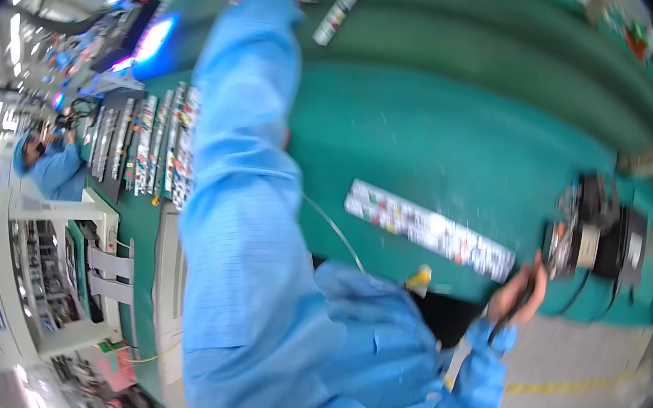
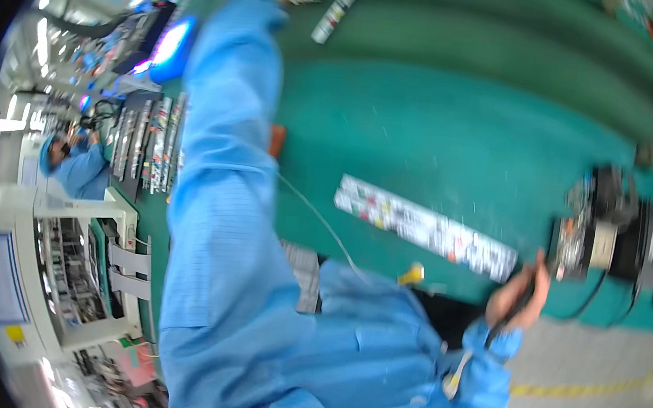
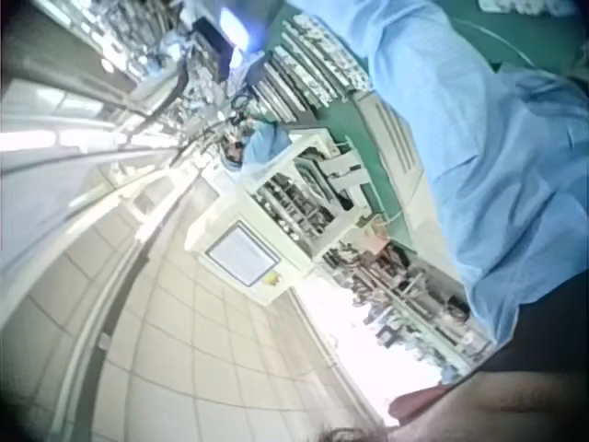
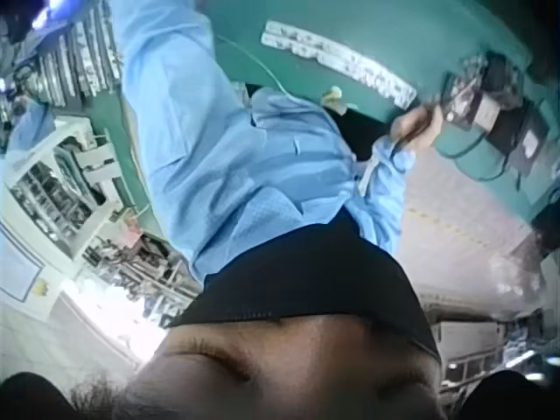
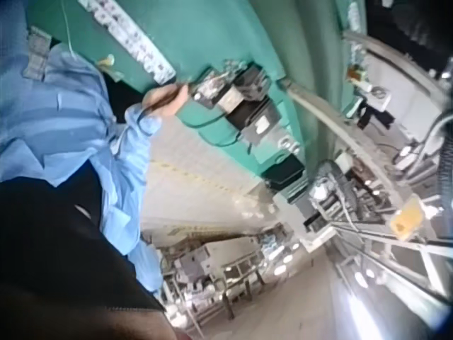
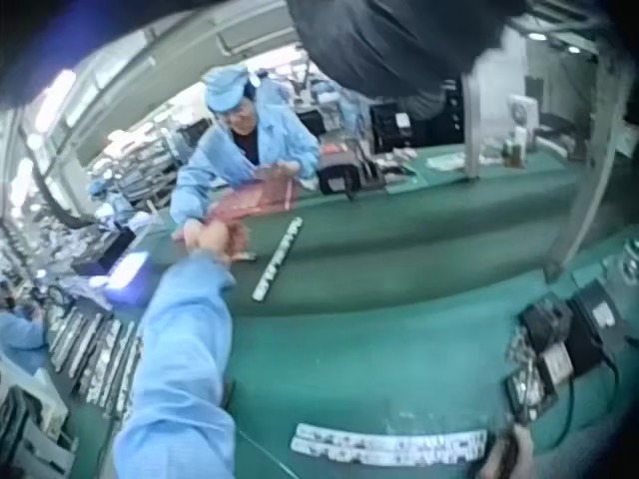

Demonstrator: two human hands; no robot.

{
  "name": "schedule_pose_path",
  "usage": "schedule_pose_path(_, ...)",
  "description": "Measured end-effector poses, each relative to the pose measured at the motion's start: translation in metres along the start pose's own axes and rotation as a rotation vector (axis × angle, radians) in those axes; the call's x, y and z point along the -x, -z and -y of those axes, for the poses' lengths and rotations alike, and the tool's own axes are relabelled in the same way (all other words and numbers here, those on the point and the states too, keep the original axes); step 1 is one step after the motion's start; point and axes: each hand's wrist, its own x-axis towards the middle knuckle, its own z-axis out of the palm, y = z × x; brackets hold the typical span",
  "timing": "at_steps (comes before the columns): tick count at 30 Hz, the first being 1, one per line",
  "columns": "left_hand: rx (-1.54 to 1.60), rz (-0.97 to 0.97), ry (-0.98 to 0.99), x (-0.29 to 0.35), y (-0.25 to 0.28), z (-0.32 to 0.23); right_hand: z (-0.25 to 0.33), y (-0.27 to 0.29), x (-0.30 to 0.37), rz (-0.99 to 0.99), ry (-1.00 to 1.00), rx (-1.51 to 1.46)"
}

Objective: Soldering components onto a PCB strip at an assembly station.

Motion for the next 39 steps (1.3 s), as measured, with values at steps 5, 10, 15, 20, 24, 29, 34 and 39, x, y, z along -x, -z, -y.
schedule_pose_path(5,0.243,-0.225,-0.425,0.197,-0.008,-0.114,0.004,0.0,-0.007,-0.073,0.014,-0.169)
schedule_pose_path(10,0.401,0.289,-0.608,0.388,-0.102,-0.151,0.003,0.01,-0.003,0.001,0.024,-0.137)
schedule_pose_path(15,0.343,0.092,-0.668,0.445,-0.2,-0.165,0.006,0.007,-0.001,-0.008,-0.015,-0.191)
schedule_pose_path(20,0.233,-0.007,-0.718,0.431,-0.238,-0.168,0.004,0.009,0.001,0.01,0.031,-0.153)
schedule_pose_path(24,0.205,0.006,-0.76,0.423,-0.248,-0.167,-0.001,0.007,0.005,-0.003,0.013,-0.252)
schedule_pose_path(29,0.654,-0.037,-0.584,0.438,-0.244,-0.187,0.032,0.031,0.024,0.177,-0.14,-0.59)
schedule_pose_path(34,0.759,0.115,-0.462,0.436,-0.239,-0.197,0.053,0.042,0.044,0.4,-0.225,-0.755)
schedule_pose_path(39,0.759,0.148,-0.429,0.433,-0.239,-0.187,0.04,0.037,0.035,0.267,-0.166,-0.606)
